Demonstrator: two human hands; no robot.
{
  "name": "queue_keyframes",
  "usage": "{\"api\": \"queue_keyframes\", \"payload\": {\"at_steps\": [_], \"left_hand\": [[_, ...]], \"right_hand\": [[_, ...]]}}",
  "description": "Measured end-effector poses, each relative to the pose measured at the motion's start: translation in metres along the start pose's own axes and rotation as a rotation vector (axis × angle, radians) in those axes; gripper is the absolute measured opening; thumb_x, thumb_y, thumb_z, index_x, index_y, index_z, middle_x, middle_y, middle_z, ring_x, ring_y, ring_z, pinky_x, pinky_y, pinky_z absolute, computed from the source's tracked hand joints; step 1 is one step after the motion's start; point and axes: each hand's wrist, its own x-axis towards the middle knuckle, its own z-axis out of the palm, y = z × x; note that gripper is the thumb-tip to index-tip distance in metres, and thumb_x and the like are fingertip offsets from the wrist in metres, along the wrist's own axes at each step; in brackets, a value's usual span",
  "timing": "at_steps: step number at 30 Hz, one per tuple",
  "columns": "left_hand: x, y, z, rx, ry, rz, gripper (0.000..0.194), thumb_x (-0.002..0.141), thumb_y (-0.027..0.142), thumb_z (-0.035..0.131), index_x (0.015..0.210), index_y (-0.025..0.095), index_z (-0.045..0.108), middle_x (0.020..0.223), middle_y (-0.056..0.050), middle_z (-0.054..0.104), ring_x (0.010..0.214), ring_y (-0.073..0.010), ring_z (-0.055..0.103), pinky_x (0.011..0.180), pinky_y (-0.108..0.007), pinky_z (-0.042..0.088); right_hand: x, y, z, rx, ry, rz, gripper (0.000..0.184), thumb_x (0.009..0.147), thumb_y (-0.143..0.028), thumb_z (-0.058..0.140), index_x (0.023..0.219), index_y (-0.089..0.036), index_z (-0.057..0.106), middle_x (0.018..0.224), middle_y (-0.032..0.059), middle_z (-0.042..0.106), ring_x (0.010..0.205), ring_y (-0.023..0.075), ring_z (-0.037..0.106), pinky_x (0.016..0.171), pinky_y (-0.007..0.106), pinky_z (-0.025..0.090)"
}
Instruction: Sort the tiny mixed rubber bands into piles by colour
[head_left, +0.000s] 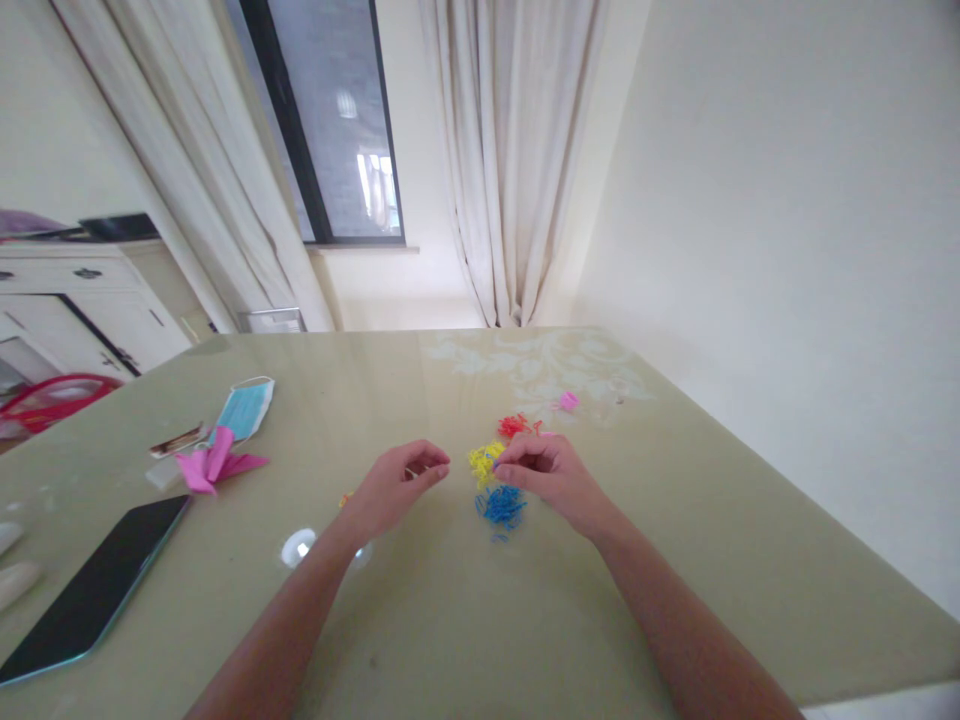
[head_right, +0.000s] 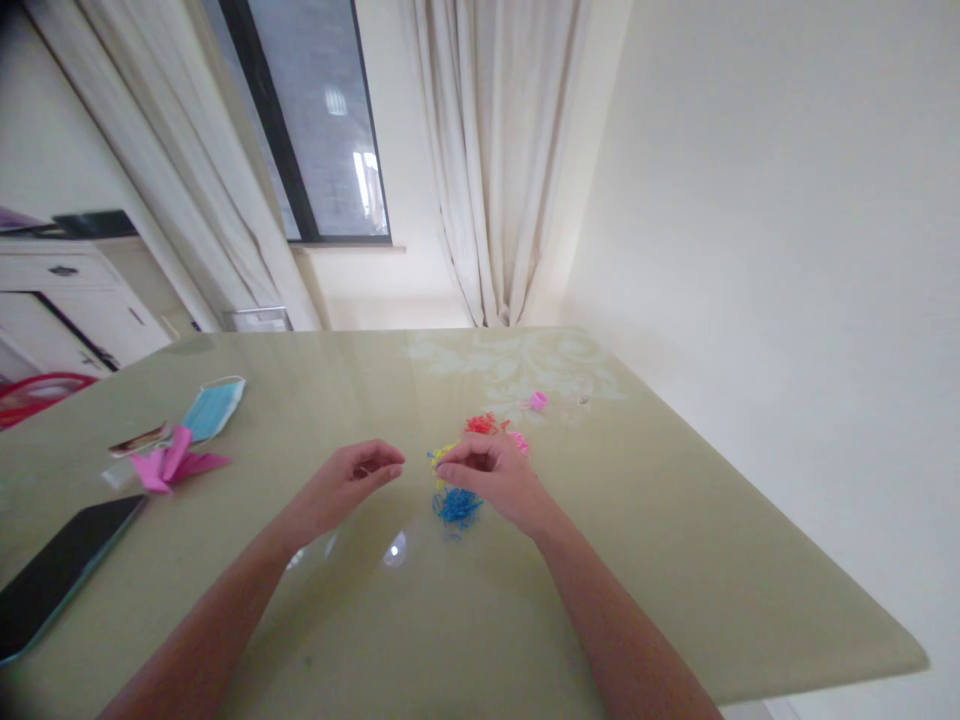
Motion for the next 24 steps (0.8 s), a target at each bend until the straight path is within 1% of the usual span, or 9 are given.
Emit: {"api": "queue_keyframes", "payload": {"at_steps": [2, 4, 7, 10, 12, 15, 18, 20, 24], "left_hand": [[-0.003, -0.008, -0.021, 0.256, 0.077, -0.007, 0.025, 0.083, 0.044, 0.065, 0.089, 0.021, 0.074, 0.088, -0.006, 0.075, 0.079, -0.0227, 0.066, 0.073, -0.033, 0.048], [-0.007, -0.018, -0.039, 0.407, 0.025, -0.053, 0.021, 0.075, 0.04, 0.069, 0.085, 0.022, 0.074, 0.088, -0.005, 0.075, 0.082, -0.024, 0.066, 0.073, -0.032, 0.047], [-0.01, -0.034, -0.054, 0.44, -0.161, -0.18, 0.018, 0.069, 0.036, 0.07, 0.081, 0.022, 0.072, 0.08, -0.002, 0.074, 0.077, -0.0228, 0.067, 0.067, -0.029, 0.045], [-0.009, -0.043, -0.053, 0.408, -0.22, -0.211, 0.014, 0.067, 0.032, 0.069, 0.077, 0.022, 0.072, 0.074, -0.001, 0.073, 0.073, -0.0214, 0.067, 0.064, -0.027, 0.044], [-0.007, -0.045, -0.05, 0.388, -0.224, -0.19, 0.014, 0.069, 0.034, 0.068, 0.075, 0.022, 0.072, 0.072, -0.001, 0.073, 0.071, -0.0209, 0.067, 0.063, -0.027, 0.043], [-0.005, -0.039, -0.046, 0.39, -0.232, -0.159, 0.017, 0.072, 0.037, 0.066, 0.074, 0.022, 0.074, 0.07, -0.002, 0.072, 0.068, -0.0205, 0.066, 0.062, -0.027, 0.044], [-0.004, -0.03, -0.043, 0.395, -0.146, -0.092, 0.019, 0.074, 0.039, 0.067, 0.074, 0.022, 0.075, 0.074, -0.003, 0.073, 0.07, -0.021, 0.066, 0.064, -0.028, 0.045], [-0.002, -0.026, -0.041, 0.378, -0.064, -0.054, 0.019, 0.076, 0.039, 0.067, 0.073, 0.022, 0.075, 0.076, -0.004, 0.075, 0.072, -0.0216, 0.067, 0.066, -0.029, 0.046], [0.004, -0.027, -0.038, 0.354, 0.052, -0.034, 0.02, 0.08, 0.038, 0.065, 0.075, 0.022, 0.075, 0.075, -0.004, 0.076, 0.072, -0.0224, 0.068, 0.069, -0.031, 0.047]], "right_hand": [[-0.003, -0.009, -0.005, 0.121, -0.009, 0.021, 0.026, 0.076, -0.045, 0.086, 0.077, -0.02, 0.079, 0.073, 0.0009, 0.069, 0.065, 0.0138, 0.06, 0.061, 0.026, 0.047], [-0.007, -0.015, -0.008, 0.174, 0.003, 0.026, 0.026, 0.073, -0.044, 0.089, 0.075, -0.021, 0.079, 0.073, 0.0014, 0.071, 0.065, 0.0139, 0.061, 0.062, 0.026, 0.049], [-0.01, -0.02, -0.01, 0.204, 0.0, 0.025, 0.026, 0.071, -0.045, 0.09, 0.074, -0.021, 0.08, 0.072, 0.0016, 0.071, 0.063, 0.0135, 0.06, 0.058, 0.025, 0.048], [-0.01, -0.021, -0.013, 0.165, -0.037, 0.016, 0.026, 0.074, -0.045, 0.088, 0.076, -0.021, 0.079, 0.072, 0.0013, 0.07, 0.06, 0.0128, 0.058, 0.056, 0.025, 0.045], [-0.008, -0.02, -0.015, 0.03, -0.076, 0.016, 0.024, 0.079, -0.044, 0.084, 0.079, -0.02, 0.08, 0.074, 0.0018, 0.071, 0.062, 0.0133, 0.058, 0.057, 0.026, 0.044], [-0.004, -0.014, -0.018, -0.379, -0.108, -0.019, 0.017, 0.087, -0.035, 0.077, 0.079, -0.02, 0.08, 0.071, 0.002, 0.069, 0.064, 0.0145, 0.056, 0.059, 0.027, 0.04], [0.0, -0.003, -0.015, -0.734, -0.128, -0.066, 0.014, 0.088, -0.022, 0.073, 0.075, -0.02, 0.079, 0.073, 0.0028, 0.069, 0.069, 0.0165, 0.058, 0.065, 0.028, 0.041], [0.001, 0.004, -0.012, -0.83, -0.17, -0.077, 0.013, 0.087, -0.017, 0.072, 0.076, -0.021, 0.08, 0.076, 0.0035, 0.071, 0.074, 0.0183, 0.061, 0.068, 0.029, 0.042], [0.0, 0.012, -0.007, -0.877, -0.225, -0.064, 0.015, 0.085, -0.015, 0.074, 0.077, -0.024, 0.082, 0.077, 0.0034, 0.072, 0.072, 0.019, 0.062, 0.066, 0.029, 0.04]]}}
